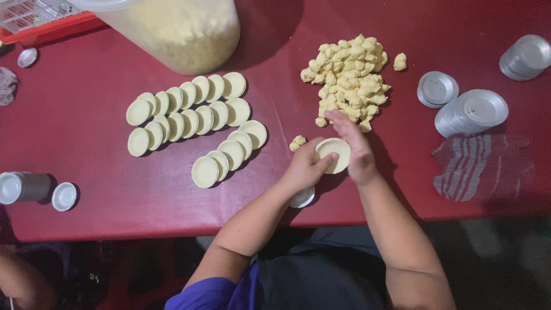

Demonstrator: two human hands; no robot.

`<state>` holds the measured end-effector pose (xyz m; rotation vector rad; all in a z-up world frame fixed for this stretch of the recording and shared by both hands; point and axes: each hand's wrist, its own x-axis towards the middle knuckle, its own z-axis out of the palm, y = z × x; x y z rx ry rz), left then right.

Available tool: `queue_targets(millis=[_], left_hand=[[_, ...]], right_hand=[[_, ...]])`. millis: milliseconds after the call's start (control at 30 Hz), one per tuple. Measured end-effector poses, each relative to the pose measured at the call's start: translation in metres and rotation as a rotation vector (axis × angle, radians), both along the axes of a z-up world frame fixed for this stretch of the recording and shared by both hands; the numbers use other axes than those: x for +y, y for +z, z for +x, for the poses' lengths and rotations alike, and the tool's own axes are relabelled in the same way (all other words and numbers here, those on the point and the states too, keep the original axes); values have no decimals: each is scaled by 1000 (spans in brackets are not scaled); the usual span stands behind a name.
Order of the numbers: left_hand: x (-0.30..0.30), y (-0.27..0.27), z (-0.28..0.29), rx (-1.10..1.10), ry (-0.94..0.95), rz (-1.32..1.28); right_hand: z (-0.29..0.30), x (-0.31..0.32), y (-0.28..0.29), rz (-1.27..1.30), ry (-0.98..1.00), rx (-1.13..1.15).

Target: The person picks up a piece of dough, places it inside a small metal tin, and presses it down into the shape of the tin.

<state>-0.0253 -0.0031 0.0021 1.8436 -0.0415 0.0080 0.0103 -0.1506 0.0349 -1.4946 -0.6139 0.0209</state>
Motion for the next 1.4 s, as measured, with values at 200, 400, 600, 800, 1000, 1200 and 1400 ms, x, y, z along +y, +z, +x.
queue_targets(millis=[200,400,600,800,1000,1200,1400], left_hand=[[72,69,-30,180,350,-155],[237,25,-101,-63,614,61],[276,43,-140,234,559,354],[272,58,-138,276,580,934],[190,77,-102,-296,409,530],[87,68,-25,-189,149,42],[39,23,29,76,5,-208]], right_hand=[[38,-50,-33,291,-490,215],[48,-59,-62,-114,-650,61],[32,-49,-41,-764,-592,-82],[26,-20,-43,-959,-547,-480],[-2,34,9,-795,41,-429],[19,45,-52,-879,-8,-456],[31,12,-57,-571,-165,-172]])
